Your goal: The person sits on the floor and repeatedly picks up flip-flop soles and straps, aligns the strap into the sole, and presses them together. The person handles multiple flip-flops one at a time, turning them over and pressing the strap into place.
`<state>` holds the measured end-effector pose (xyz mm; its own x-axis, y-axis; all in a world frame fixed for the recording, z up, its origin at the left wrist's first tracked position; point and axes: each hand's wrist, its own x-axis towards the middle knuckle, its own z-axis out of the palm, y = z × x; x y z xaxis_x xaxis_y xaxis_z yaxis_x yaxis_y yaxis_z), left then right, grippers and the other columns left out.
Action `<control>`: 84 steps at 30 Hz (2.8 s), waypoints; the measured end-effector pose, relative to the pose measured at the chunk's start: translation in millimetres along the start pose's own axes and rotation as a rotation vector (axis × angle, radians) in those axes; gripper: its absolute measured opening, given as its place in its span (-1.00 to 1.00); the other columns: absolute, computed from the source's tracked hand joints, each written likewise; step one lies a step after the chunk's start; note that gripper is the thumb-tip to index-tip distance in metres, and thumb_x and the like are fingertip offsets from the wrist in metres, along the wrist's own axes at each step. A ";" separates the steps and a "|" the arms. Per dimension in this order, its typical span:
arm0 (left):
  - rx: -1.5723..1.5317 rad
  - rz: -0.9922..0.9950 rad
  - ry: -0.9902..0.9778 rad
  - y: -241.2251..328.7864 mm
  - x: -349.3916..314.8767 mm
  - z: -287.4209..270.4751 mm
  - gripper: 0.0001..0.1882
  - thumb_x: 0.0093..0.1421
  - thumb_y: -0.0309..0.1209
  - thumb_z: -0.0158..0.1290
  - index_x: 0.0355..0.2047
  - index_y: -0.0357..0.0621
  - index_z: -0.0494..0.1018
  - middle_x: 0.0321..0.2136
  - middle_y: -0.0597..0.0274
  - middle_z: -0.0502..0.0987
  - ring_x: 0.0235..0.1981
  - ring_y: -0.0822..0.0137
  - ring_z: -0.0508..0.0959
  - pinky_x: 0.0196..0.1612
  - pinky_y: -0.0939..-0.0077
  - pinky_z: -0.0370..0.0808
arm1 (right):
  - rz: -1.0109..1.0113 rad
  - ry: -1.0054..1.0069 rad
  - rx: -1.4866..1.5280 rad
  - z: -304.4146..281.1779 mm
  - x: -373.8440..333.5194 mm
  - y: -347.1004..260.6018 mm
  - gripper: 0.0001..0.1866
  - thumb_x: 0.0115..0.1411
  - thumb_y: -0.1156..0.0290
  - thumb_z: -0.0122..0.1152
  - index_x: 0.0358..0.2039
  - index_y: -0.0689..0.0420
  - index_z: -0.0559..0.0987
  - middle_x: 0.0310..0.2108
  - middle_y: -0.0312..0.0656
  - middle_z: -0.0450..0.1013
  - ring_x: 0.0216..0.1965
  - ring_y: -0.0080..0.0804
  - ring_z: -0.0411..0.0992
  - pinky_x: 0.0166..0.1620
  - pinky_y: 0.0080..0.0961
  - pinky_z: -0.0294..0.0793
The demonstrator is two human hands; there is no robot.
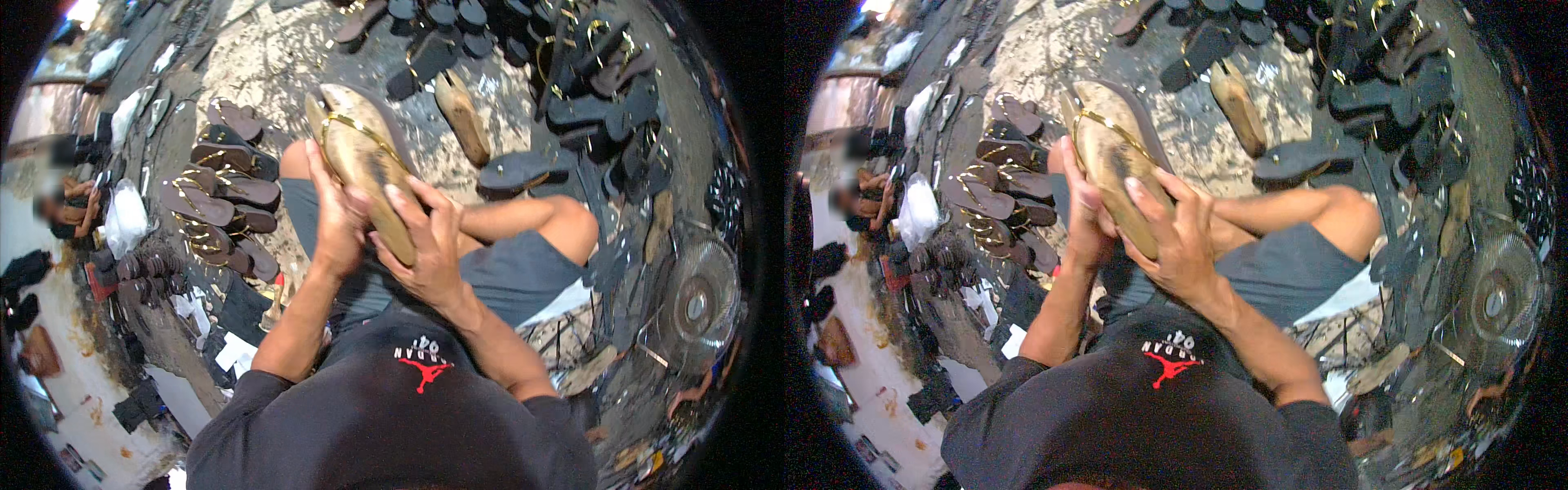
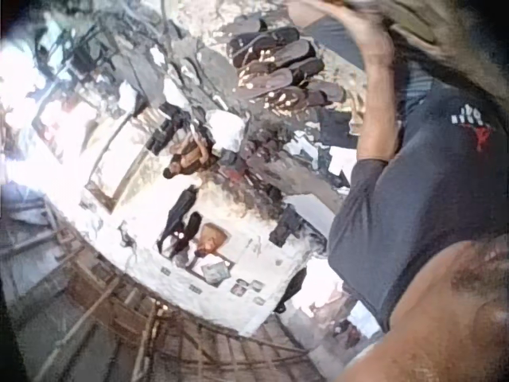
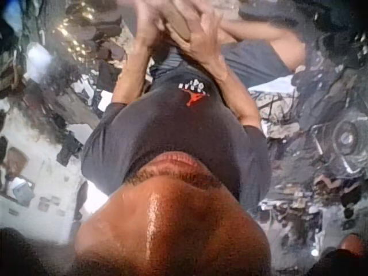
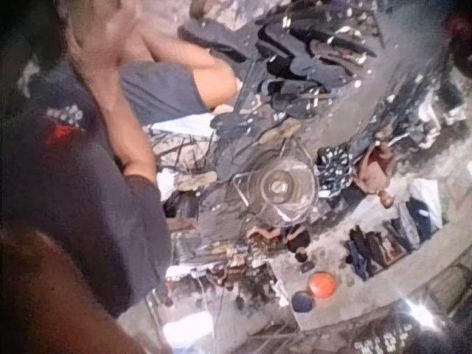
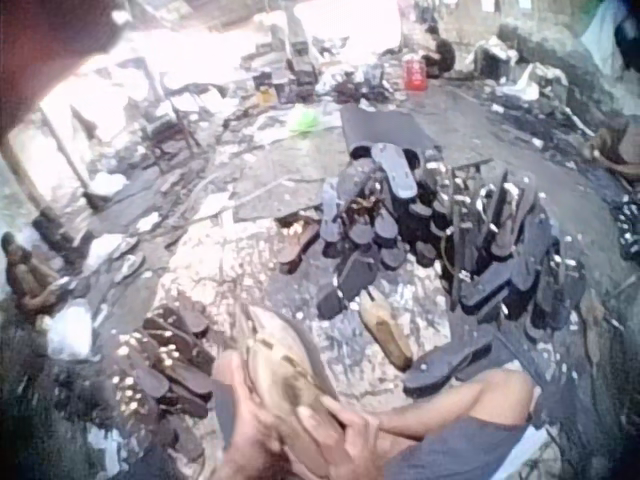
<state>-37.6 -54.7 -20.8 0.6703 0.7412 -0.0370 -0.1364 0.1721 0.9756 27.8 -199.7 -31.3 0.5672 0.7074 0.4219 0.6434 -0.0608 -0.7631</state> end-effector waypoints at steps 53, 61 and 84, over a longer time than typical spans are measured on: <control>0.349 -0.120 -0.027 75.9 -85.2 8.1 -0.20 0.34 -0.09 0.01 0.42 -0.24 -0.02 0.35 0.02 0.19 0.29 0.09 0.31 0.35 0.19 0.21 | 0.402 -0.770 0.703 -43.7 89.0 54.8 -0.39 0.35 -0.12 0.00 -0.05 0.26 0.60 -0.16 -0.11 0.53 -0.07 -0.36 0.43 0.06 -0.33 0.40; 0.059 -0.132 -0.201 31.8 -72.9 -13.6 0.22 0.05 0.26 0.10 0.48 -0.21 -0.18 0.43 -0.06 -0.03 0.38 0.02 0.13 0.39 0.06 0.11 | 0.712 -0.511 1.377 -39.2 3.2 50.7 -0.17 0.40 -0.31 -0.24 0.40 0.11 0.21 0.21 -0.03 0.40 0.01 -0.26 0.53 -0.07 -0.36 0.60; -0.112 -0.271 -0.244 18.7 -33.1 -2.1 -0.25 0.34 -0.38 0.04 0.43 -0.27 -0.05 0.26 0.10 0.31 0.21 0.28 0.40 0.28 0.37 0.31 | 0.581 -0.206 1.012 -29.4 10.4 10.6 -0.01 0.16 0.43 0.37 0.43 0.11 -0.08 0.30 0.08 0.12 0.34 -0.16 0.14 0.31 -0.19 0.29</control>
<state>-63.9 -74.6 -1.8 0.8453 0.4848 -0.2245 0.0001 0.4202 0.9074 55.6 -213.7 -20.6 0.4870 0.8634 -0.1318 -0.4352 0.1091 -0.8937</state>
